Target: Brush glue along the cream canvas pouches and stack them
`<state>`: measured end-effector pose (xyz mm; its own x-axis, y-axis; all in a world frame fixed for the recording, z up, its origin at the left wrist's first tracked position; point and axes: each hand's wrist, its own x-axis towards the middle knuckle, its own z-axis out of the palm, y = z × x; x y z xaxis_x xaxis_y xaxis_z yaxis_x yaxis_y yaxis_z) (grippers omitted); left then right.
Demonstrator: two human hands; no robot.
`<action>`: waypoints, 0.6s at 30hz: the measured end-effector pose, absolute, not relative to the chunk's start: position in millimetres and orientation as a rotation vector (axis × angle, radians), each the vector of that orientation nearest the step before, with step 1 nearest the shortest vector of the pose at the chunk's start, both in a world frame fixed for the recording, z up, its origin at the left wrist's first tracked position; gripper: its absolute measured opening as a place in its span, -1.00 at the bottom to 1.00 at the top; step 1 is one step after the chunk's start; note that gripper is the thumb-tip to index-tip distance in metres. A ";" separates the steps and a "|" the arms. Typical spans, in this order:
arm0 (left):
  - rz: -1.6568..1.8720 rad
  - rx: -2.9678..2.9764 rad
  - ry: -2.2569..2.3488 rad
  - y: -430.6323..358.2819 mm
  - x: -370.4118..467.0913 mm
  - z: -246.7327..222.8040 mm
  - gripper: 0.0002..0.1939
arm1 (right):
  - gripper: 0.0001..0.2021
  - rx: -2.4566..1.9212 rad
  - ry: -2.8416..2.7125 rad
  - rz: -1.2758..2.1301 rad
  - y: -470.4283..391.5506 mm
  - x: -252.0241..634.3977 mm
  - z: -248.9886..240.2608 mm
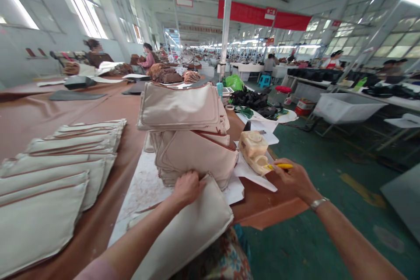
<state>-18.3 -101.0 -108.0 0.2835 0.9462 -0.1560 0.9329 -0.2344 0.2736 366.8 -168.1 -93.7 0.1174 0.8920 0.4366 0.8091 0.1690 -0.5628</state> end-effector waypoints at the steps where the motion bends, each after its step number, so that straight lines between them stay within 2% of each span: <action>1: 0.079 2.234 1.714 -100.6 -18.4 -109.2 -0.64 | -0.65 -1.643 -1.651 0.114 -170.5 367.1 -94.0; 6: 0.188 2.171 1.600 -100.3 -20.8 -106.4 -0.72 | -0.56 -1.683 -1.469 0.064 -178.8 361.2 -97.6; 10: 0.294 2.133 1.446 -114.0 -23.9 -93.7 -0.74 | -0.52 -1.712 -1.270 0.031 -197.4 338.0 -81.6; 12: 0.347 2.093 1.362 -126.6 -24.1 -86.1 -0.73 | -0.55 -1.627 -1.156 0.154 -208.8 316.5 -66.9; 15: 0.476 1.934 1.221 -146.7 -21.8 -74.6 -0.76 | -0.60 -1.271 -0.876 0.649 -221.9 276.5 -48.6; 18: 0.567 1.801 1.122 -163.3 -18.4 -61.7 -0.78 | -0.61 -1.150 -0.879 0.839 -227.6 241.0 -43.8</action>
<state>-18.4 -163.3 -61.7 0.4803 0.8736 -0.0786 0.4551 -0.1716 0.8737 241.0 -227.6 -43.8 0.4184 0.8970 0.1426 -0.1012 0.2020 -0.9741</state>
